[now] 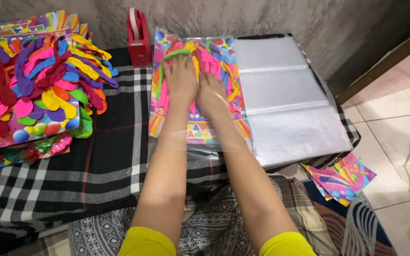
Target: Packing bundles of balloons into plastic sleeves and attaching cardboard headers using a stapler.
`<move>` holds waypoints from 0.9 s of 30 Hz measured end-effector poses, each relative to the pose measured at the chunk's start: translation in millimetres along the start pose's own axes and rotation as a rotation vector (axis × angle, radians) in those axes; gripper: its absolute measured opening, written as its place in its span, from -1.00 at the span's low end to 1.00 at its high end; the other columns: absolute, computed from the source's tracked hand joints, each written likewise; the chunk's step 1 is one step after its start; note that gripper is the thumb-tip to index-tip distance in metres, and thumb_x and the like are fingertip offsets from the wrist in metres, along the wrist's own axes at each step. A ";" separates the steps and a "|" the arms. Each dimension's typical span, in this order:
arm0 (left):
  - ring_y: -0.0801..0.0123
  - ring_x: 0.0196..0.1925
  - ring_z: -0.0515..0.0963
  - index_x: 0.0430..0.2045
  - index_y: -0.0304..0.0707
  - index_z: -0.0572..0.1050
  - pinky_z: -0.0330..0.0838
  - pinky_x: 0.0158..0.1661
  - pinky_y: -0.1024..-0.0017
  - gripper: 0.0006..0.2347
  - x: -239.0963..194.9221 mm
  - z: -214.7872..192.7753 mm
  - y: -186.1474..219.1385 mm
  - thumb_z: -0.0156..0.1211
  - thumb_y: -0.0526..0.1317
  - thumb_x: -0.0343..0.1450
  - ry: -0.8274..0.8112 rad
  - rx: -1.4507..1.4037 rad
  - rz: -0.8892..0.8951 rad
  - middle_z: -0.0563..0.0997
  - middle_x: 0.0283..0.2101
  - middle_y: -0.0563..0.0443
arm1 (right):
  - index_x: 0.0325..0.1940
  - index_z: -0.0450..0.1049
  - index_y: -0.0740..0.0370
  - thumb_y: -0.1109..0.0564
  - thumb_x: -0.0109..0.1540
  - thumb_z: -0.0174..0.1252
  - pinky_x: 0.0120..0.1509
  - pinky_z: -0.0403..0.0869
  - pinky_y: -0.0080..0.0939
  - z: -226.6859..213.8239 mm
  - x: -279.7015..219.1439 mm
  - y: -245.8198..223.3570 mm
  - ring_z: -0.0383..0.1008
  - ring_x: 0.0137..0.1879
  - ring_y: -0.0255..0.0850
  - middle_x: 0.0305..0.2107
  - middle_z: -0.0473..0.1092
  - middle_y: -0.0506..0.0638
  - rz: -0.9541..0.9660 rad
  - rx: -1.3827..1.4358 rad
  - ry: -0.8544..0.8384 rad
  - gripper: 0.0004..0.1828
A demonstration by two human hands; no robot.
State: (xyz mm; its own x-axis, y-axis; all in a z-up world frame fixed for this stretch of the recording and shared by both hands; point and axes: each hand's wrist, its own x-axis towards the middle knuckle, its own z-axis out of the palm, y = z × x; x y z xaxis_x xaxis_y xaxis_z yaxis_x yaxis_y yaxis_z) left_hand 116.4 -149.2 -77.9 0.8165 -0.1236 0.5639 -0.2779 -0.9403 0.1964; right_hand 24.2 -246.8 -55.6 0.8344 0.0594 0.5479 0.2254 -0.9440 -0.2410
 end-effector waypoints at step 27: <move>-0.10 0.43 0.22 0.41 -0.07 0.11 -0.04 0.37 -0.12 -0.42 -10.7 35.0 -26.2 -0.04 0.07 0.46 -0.104 -0.028 -0.298 0.33 0.34 -0.23 | 0.16 0.52 -0.10 -0.27 0.36 -0.12 0.34 0.30 0.36 90.8 61.4 44.6 0.37 0.35 0.13 0.09 0.43 0.18 0.260 -0.224 0.129 -0.53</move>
State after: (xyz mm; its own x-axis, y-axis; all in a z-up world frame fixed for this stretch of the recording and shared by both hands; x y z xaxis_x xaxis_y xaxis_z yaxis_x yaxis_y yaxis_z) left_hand 132.7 -134.3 -117.2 0.9113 0.1229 0.3930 -0.0313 -0.9310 0.3637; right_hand 131.2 -255.7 -105.4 0.7756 -0.2197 0.5917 -0.1134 -0.9707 -0.2117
